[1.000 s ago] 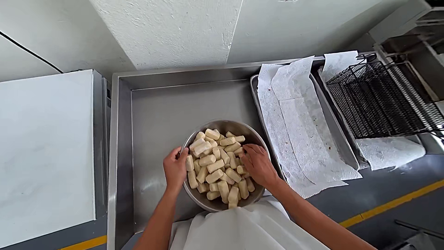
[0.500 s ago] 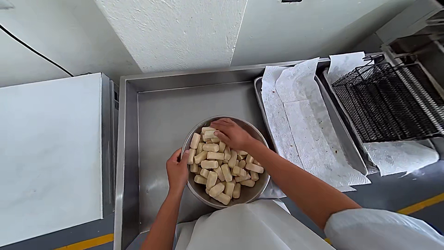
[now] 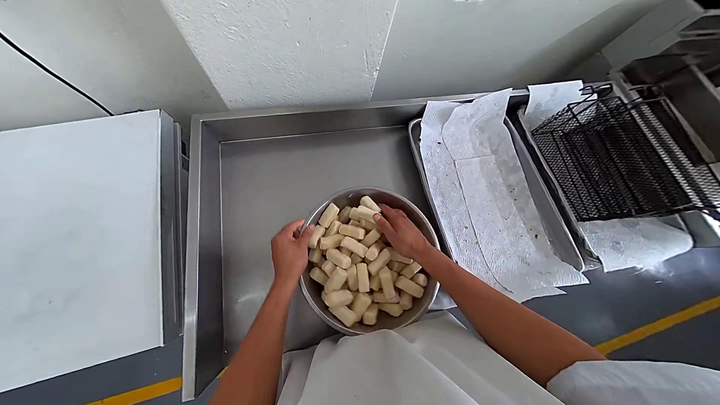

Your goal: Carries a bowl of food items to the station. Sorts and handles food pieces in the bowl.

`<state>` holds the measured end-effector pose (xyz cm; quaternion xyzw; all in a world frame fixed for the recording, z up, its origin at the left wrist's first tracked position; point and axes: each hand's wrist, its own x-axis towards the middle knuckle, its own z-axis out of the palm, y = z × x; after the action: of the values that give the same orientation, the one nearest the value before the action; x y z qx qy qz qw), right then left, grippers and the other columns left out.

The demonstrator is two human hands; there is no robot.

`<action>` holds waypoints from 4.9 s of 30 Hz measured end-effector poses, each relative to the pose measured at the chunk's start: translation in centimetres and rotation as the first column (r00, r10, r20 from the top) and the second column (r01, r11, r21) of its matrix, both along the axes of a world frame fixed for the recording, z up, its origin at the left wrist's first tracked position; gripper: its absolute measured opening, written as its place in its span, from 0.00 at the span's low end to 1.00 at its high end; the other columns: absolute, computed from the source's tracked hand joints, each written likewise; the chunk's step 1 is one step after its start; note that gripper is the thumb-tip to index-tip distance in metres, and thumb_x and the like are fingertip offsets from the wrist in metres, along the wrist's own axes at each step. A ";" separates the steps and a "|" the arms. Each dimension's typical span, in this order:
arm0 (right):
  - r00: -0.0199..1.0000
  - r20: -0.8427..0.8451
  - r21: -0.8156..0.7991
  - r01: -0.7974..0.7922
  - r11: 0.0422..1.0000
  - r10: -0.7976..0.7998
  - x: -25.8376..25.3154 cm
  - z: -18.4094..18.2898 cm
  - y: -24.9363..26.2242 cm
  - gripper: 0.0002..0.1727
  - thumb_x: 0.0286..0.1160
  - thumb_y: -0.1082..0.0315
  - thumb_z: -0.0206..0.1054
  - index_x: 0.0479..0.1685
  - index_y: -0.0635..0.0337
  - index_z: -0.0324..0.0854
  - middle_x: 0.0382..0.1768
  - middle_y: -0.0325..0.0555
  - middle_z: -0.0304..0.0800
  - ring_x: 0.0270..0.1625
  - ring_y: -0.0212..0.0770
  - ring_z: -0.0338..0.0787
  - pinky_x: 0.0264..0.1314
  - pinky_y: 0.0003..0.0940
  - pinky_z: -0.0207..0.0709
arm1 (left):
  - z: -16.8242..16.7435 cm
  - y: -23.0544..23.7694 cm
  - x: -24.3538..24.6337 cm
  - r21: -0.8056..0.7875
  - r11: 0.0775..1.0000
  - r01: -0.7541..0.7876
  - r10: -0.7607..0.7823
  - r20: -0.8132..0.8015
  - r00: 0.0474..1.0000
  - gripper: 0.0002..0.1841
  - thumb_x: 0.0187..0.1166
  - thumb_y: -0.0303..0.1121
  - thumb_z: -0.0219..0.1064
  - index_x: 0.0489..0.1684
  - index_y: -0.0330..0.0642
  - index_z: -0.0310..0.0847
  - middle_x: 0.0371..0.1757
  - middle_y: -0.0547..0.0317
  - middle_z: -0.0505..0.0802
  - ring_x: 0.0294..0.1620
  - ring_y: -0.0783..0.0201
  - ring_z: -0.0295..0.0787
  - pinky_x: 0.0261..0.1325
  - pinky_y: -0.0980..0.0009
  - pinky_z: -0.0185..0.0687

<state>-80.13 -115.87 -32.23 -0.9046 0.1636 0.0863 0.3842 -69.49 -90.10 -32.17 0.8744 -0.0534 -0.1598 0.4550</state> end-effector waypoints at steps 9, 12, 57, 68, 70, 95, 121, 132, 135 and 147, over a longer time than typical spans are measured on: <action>0.923 -0.384 -0.182 -0.079 0.980 0.003 -3.4 9.1 1.4 0.30 0.86 0.37 0.56 0.56 0.55 0.88 0.44 0.54 0.93 0.51 0.58 0.92 0.54 0.66 0.81 | 0.4 3.4 2.8 -0.168 0.984 0.050 -0.071 -0.125 0.990 0.19 0.91 0.41 0.59 0.62 0.35 0.86 0.53 0.46 0.93 0.54 0.55 0.89 0.63 0.49 0.81; 0.990 -0.106 -0.247 -0.115 0.962 0.091 -0.9 10.0 1.3 0.26 0.88 0.43 0.59 0.62 0.55 0.88 0.51 0.51 0.94 0.55 0.54 0.93 0.58 0.62 0.83 | -0.7 4.2 0.0 -0.203 0.968 -0.146 0.121 -0.127 0.984 0.16 0.90 0.40 0.61 0.53 0.35 0.89 0.43 0.51 0.93 0.45 0.61 0.89 0.55 0.56 0.83; 0.726 -0.012 0.434 0.624 0.650 -0.688 -6.8 1.5 -1.5 0.27 0.94 0.50 0.52 0.26 0.60 0.77 0.22 0.46 0.76 0.26 0.41 0.78 0.33 0.42 0.75 | 1.7 1.4 -2.8 -0.351 0.870 -0.347 0.306 -0.169 0.937 0.13 0.88 0.31 0.62 0.42 0.32 0.91 0.35 0.56 0.93 0.37 0.70 0.89 0.48 0.70 0.86; 0.693 0.077 0.393 0.640 0.660 -0.717 -8.8 0.6 -1.7 0.26 0.94 0.52 0.51 0.29 0.60 0.78 0.22 0.44 0.76 0.27 0.39 0.79 0.34 0.42 0.75 | 1.5 0.5 -2.7 -0.356 0.901 -0.247 0.226 -0.102 0.969 0.11 0.88 0.28 0.61 0.46 0.32 0.90 0.37 0.55 0.94 0.39 0.69 0.89 0.50 0.67 0.86; 0.685 0.020 0.336 0.681 0.651 -0.728 -8.6 0.5 -1.5 0.27 0.94 0.53 0.52 0.24 0.60 0.75 0.19 0.44 0.71 0.25 0.40 0.74 0.32 0.41 0.69 | 1.5 0.2 -2.5 -0.292 0.919 -0.263 0.233 -0.135 0.963 0.13 0.89 0.32 0.62 0.44 0.34 0.92 0.35 0.55 0.94 0.37 0.68 0.89 0.48 0.67 0.85; 0.964 0.260 -0.170 -0.013 0.985 0.058 1.7 5.7 0.1 0.37 0.81 0.48 0.68 0.85 0.61 0.70 0.85 0.60 0.69 0.88 0.60 0.67 0.90 0.63 0.58 | 1.6 -1.7 0.1 0.139 0.917 0.375 -0.399 0.266 0.878 0.26 0.90 0.42 0.51 0.82 0.36 0.73 0.86 0.45 0.75 0.92 0.45 0.58 0.93 0.44 0.50; 0.927 0.320 0.317 0.090 0.944 -0.196 -5.9 6.9 3.3 0.26 0.79 0.74 0.56 0.78 0.61 0.76 0.75 0.48 0.84 0.76 0.40 0.83 0.78 0.43 0.78 | 6.2 -4.1 -7.3 -0.514 0.857 0.014 -0.217 -0.337 0.916 0.19 0.87 0.22 0.54 0.75 0.41 0.75 0.66 0.52 0.90 0.51 0.58 0.95 0.57 0.60 0.92; 0.853 0.112 -0.114 -0.499 0.859 0.510 -7.6 2.3 6.8 0.19 0.77 0.64 0.71 0.66 0.56 0.87 0.62 0.50 0.90 0.67 0.51 0.88 0.68 0.50 0.83 | 6.0 -0.7 -6.3 -0.378 0.919 0.114 -0.181 -0.146 0.973 0.16 0.86 0.22 0.56 0.68 0.37 0.80 0.58 0.54 0.93 0.46 0.62 0.94 0.53 0.64 0.92; 0.778 0.181 -0.268 -0.550 0.791 0.602 -7.0 0.5 7.5 0.19 0.70 0.65 0.76 0.62 0.54 0.89 0.54 0.48 0.92 0.62 0.52 0.89 0.61 0.50 0.84 | 6.0 -0.1 -6.3 -0.369 0.922 0.118 -0.181 -0.141 0.973 0.16 0.86 0.23 0.56 0.68 0.38 0.81 0.57 0.55 0.94 0.44 0.63 0.95 0.50 0.66 0.92; 0.994 -0.048 0.883 0.088 0.461 -0.099 -7.9 5.4 5.4 0.19 0.92 0.63 0.48 0.53 0.61 0.85 0.42 0.46 0.95 0.44 0.36 0.94 0.50 0.31 0.88 | 6.2 -0.5 -7.8 -0.527 0.832 0.173 -0.370 -0.295 0.881 0.22 0.91 0.39 0.54 0.78 0.38 0.76 0.67 0.51 0.90 0.62 0.60 0.90 0.68 0.60 0.86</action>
<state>-88.00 -110.45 -26.79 -0.5665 0.1429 0.1322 0.8007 -77.30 -90.65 -25.99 0.6656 -0.1275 -0.3739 0.6331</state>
